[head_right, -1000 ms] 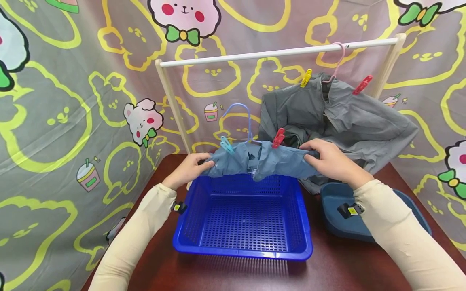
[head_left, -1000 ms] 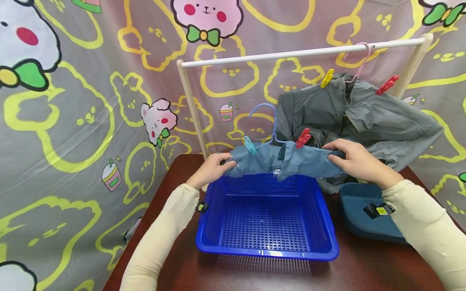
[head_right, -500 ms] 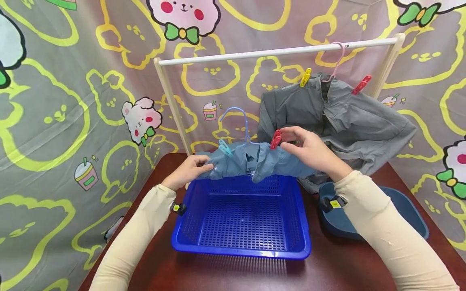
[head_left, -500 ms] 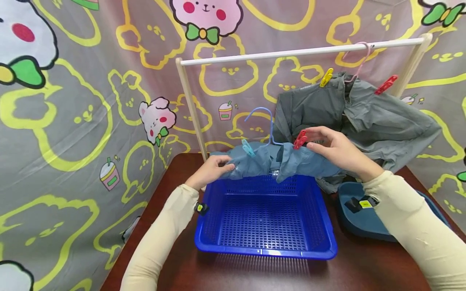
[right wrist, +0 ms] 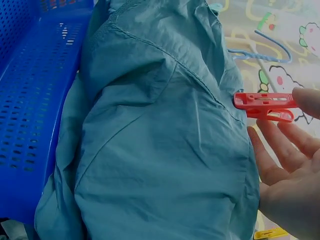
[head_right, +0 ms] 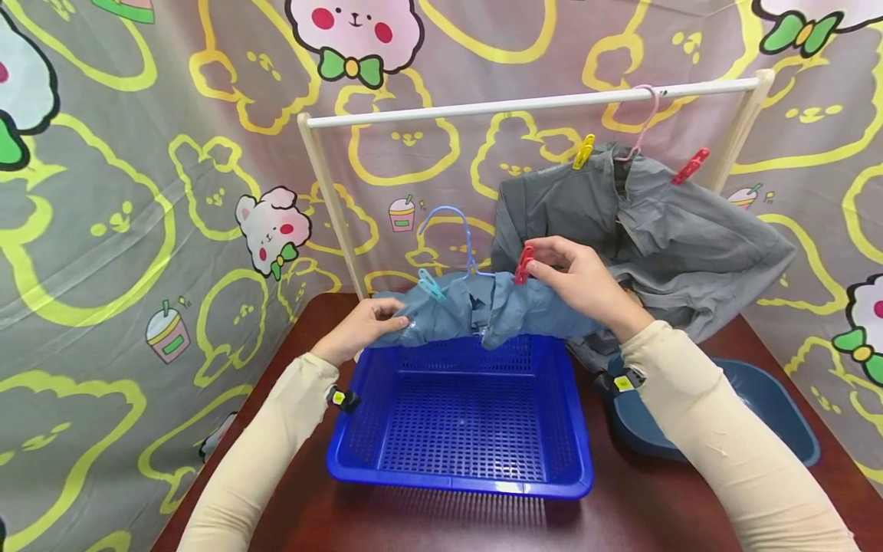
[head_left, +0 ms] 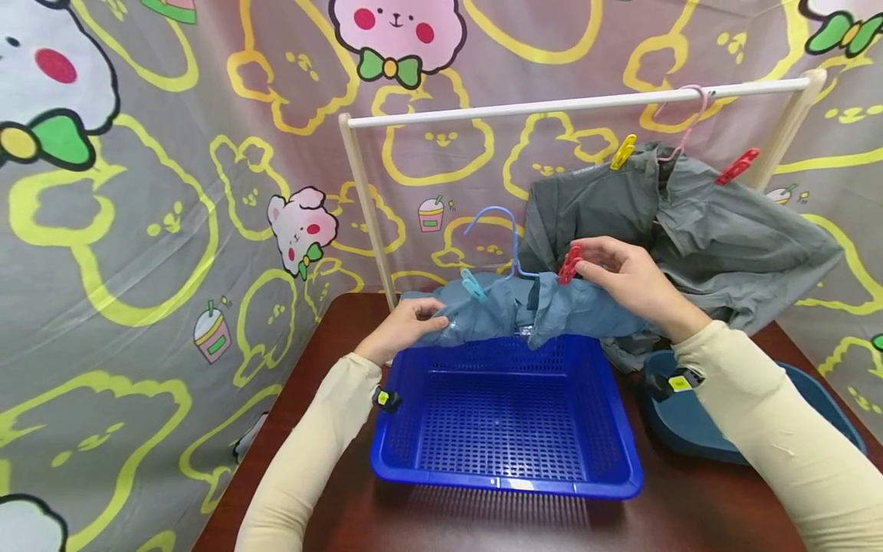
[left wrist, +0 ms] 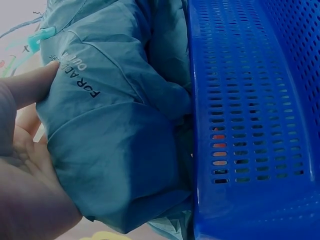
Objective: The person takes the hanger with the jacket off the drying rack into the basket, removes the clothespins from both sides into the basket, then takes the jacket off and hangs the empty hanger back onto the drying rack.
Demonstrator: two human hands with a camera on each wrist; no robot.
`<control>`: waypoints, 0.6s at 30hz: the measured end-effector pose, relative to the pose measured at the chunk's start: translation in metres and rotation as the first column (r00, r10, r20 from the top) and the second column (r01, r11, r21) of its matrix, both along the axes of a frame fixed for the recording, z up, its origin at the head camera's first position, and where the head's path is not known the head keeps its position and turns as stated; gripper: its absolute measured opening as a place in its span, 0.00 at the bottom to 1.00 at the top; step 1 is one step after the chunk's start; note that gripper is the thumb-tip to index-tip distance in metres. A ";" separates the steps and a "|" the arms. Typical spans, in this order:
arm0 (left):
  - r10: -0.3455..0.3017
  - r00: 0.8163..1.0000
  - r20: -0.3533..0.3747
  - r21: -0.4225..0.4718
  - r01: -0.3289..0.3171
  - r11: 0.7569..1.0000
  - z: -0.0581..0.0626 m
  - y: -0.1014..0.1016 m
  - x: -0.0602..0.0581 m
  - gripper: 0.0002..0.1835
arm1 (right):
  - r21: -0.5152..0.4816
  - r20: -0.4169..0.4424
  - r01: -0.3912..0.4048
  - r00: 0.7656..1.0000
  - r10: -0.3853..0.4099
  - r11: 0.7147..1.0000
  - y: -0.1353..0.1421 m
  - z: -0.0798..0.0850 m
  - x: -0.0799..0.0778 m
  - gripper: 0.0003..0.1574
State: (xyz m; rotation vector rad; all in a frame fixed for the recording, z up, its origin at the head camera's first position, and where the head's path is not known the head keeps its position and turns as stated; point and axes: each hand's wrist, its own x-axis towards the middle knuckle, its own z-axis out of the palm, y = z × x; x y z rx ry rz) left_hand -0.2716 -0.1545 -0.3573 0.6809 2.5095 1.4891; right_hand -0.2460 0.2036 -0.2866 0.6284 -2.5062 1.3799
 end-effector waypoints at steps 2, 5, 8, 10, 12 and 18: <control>0.003 1.000 0.008 0.015 -0.003 1.000 -0.001 0.000 0.000 0.10 | -0.027 -0.004 -0.025 1.000 0.025 0.999 -0.001 0.001 0.000 0.25; 0.005 1.000 0.013 0.028 -0.005 1.000 -0.001 0.000 0.000 0.12 | -0.056 -0.020 -0.063 0.998 0.062 0.996 -0.001 0.001 0.001 0.23; 0.007 1.000 0.028 0.021 -0.007 1.000 0.001 -0.001 0.001 0.14 | -0.075 -0.042 -0.091 0.995 0.088 0.993 -0.001 0.000 0.000 0.21; 0.003 0.999 0.032 0.017 -0.004 1.000 0.001 -0.001 0.001 0.14 | -0.097 -0.057 -0.111 0.993 0.106 0.989 -0.001 0.000 -0.001 0.20; -0.005 0.999 0.037 0.014 0.004 1.000 0.001 0.000 0.001 0.13 | -0.119 -0.071 -0.128 0.990 0.120 0.985 -0.002 -0.001 -0.002 0.19; -0.032 0.999 0.039 0.008 0.032 0.999 0.000 0.001 0.000 0.11 | -0.185 -0.094 -0.150 0.986 0.135 0.971 -0.002 -0.002 -0.004 0.16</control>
